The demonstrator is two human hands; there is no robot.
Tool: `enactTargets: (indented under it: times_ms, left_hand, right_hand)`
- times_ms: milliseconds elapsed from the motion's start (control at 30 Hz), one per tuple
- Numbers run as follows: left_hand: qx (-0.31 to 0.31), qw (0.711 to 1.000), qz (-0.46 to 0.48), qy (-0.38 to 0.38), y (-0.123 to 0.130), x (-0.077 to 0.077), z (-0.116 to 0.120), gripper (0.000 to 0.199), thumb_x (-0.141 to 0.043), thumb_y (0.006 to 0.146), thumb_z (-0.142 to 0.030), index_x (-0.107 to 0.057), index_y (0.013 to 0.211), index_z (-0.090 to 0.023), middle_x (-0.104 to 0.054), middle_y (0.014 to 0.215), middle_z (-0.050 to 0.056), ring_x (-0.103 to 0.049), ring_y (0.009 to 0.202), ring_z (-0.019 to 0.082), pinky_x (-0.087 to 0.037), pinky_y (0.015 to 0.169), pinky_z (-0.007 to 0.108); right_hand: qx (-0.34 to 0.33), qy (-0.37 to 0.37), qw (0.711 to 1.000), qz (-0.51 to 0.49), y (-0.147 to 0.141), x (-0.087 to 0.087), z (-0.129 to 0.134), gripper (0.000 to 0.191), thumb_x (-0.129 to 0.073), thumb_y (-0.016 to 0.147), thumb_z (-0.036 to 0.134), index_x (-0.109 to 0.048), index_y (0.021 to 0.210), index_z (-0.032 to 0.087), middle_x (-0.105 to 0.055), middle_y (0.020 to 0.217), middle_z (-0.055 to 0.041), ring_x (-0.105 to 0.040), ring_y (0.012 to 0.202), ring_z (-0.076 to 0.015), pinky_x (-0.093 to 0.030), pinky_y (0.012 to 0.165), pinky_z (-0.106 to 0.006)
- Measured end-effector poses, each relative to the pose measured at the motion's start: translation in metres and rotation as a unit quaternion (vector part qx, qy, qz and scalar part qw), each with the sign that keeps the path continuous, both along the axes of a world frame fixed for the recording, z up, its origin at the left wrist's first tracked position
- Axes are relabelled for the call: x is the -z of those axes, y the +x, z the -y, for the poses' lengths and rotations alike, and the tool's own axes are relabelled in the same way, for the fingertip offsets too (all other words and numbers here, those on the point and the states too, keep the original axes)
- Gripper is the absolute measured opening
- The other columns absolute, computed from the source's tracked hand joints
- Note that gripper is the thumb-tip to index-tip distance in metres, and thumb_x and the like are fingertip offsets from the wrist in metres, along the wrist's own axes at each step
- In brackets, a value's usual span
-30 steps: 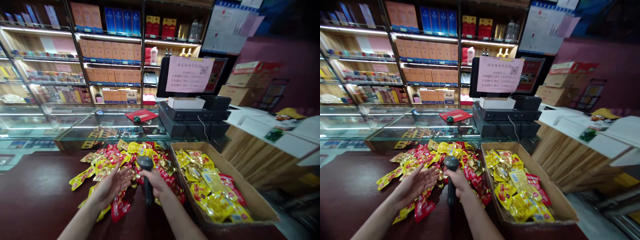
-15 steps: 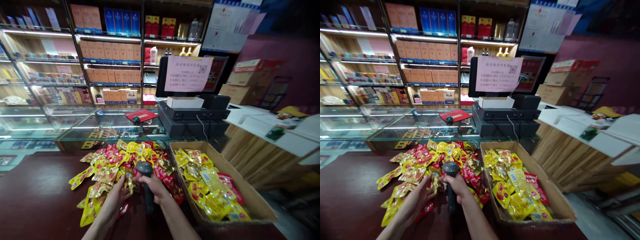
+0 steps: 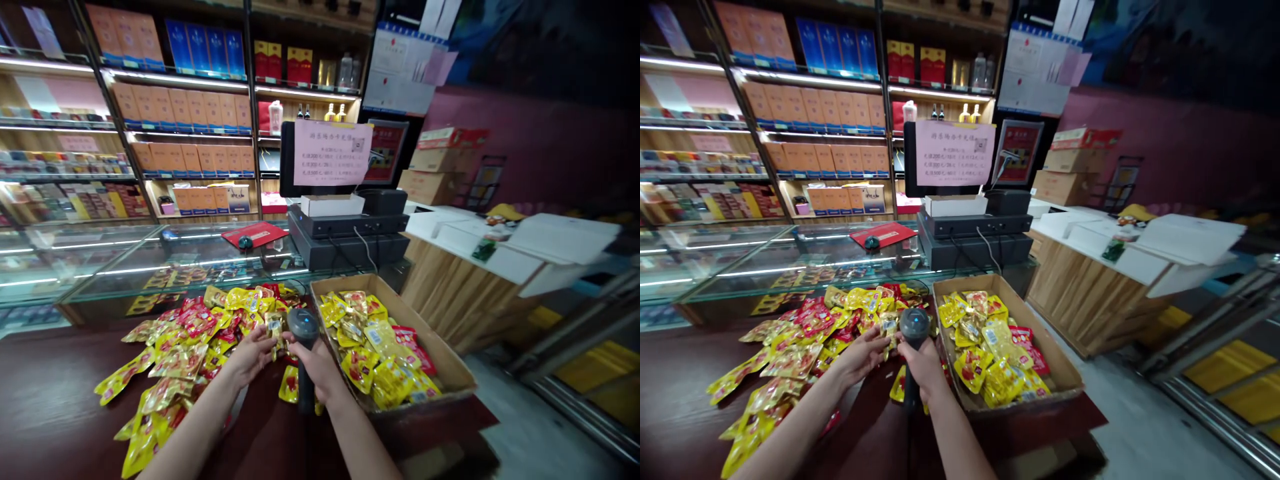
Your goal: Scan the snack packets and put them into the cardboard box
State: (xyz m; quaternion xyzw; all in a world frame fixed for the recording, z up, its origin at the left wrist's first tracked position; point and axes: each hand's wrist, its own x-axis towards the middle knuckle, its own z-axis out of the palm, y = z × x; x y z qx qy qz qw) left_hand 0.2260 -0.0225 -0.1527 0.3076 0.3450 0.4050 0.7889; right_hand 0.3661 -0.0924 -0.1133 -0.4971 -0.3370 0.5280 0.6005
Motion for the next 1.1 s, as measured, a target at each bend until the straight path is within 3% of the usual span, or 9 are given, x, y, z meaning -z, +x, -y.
enactTargets:
  times_ms: [133,233,367,533,700,800,1000,1100]
  left_hand:
    - [0.047,0.999,0.006,-0.019,0.015,0.004,-0.02,0.036,-0.065,0.069,0.0,-0.051,0.098,-0.017,-0.065,0.084,0.005,-0.068,0.074,0.018,-0.055,0.067,0.03]
    - [0.042,0.998,-0.014,-0.038,0.024,0.002,-0.03,0.04,-0.065,0.068,0.0,-0.048,0.098,-0.019,-0.064,0.077,0.0,-0.066,0.063,0.014,-0.055,0.059,0.027]
    - [0.028,0.998,-0.039,-0.048,0.031,-0.001,-0.037,0.045,-0.064,0.067,0.001,-0.048,0.102,-0.021,-0.064,0.075,-0.001,-0.063,0.057,0.012,-0.054,0.057,0.026]
    - [0.052,0.998,-0.024,-0.026,0.031,0.004,-0.041,0.046,-0.067,0.065,0.0,-0.051,0.103,-0.021,-0.066,0.08,0.0,-0.064,0.061,0.011,-0.054,0.058,0.024]
    - [0.081,0.997,-0.013,0.016,0.029,0.003,-0.041,0.031,-0.069,0.065,-0.002,-0.057,0.09,-0.016,-0.065,0.075,0.001,-0.063,0.06,0.011,-0.053,0.056,0.022]
    - [0.071,0.997,-0.013,-0.001,0.029,0.0,-0.04,0.036,-0.068,0.066,-0.002,-0.057,0.096,-0.017,-0.066,0.081,0.002,-0.064,0.062,0.012,-0.054,0.058,0.024]
    - [0.068,0.997,-0.03,-0.037,0.024,-0.012,-0.035,0.034,-0.066,0.071,-0.005,-0.053,0.099,-0.018,-0.066,0.075,0.001,-0.064,0.059,0.011,-0.055,0.066,0.032]
    - [0.108,0.993,-0.012,-0.056,0.014,-0.023,-0.03,0.026,-0.066,0.075,-0.02,-0.054,0.098,-0.017,-0.067,0.082,0.005,-0.066,0.069,0.016,-0.053,0.075,0.038]
  right_hand:
    - [0.008,-0.016,1.0,0.002,0.009,0.002,0.002,0.023,-0.068,0.059,0.027,-0.064,0.078,0.014,-0.067,0.079,-0.004,-0.061,0.07,-0.0168,-0.047,0.064,-0.028]
    - [-0.023,-0.048,0.998,-0.019,0.011,0.001,0.001,0.022,-0.065,0.06,0.029,-0.059,0.075,0.015,-0.063,0.068,-0.0019,-0.056,0.05,-0.0126,-0.041,0.044,-0.023]
    - [-0.04,-0.046,0.998,0.001,0.011,0.001,0.0,0.017,-0.062,0.062,0.027,-0.056,0.071,0.015,-0.057,0.057,0.0021,-0.045,0.038,-0.008,-0.034,0.036,-0.021]
    - [-0.052,-0.047,0.998,0.008,0.009,-0.003,-0.002,0.016,-0.059,0.064,0.029,-0.055,0.071,0.015,-0.054,0.055,0.0034,-0.043,0.038,-0.0069,-0.033,0.035,-0.02]
    - [-0.047,-0.044,0.998,0.006,0.007,-0.005,-0.004,0.012,-0.058,0.063,0.026,-0.055,0.069,0.016,-0.053,0.053,0.0047,-0.042,0.038,-0.0075,-0.034,0.036,-0.021]
    - [-0.049,-0.048,0.998,0.001,0.007,-0.005,-0.004,0.012,-0.059,0.063,0.027,-0.056,0.068,0.016,-0.055,0.055,0.0033,-0.045,0.041,-0.0083,-0.033,0.037,-0.021]
    - [0.048,0.016,0.999,0.018,0.01,-0.008,-0.006,0.018,-0.066,0.056,0.017,-0.064,0.073,0.015,-0.066,0.072,0.0001,-0.059,0.07,-0.0141,-0.046,0.067,-0.024]
    - [0.058,-0.012,0.998,-0.008,0.013,-0.007,-0.009,0.022,-0.07,0.055,0.018,-0.066,0.076,0.016,-0.068,0.075,-0.0004,-0.061,0.075,-0.0156,-0.046,0.073,-0.026]
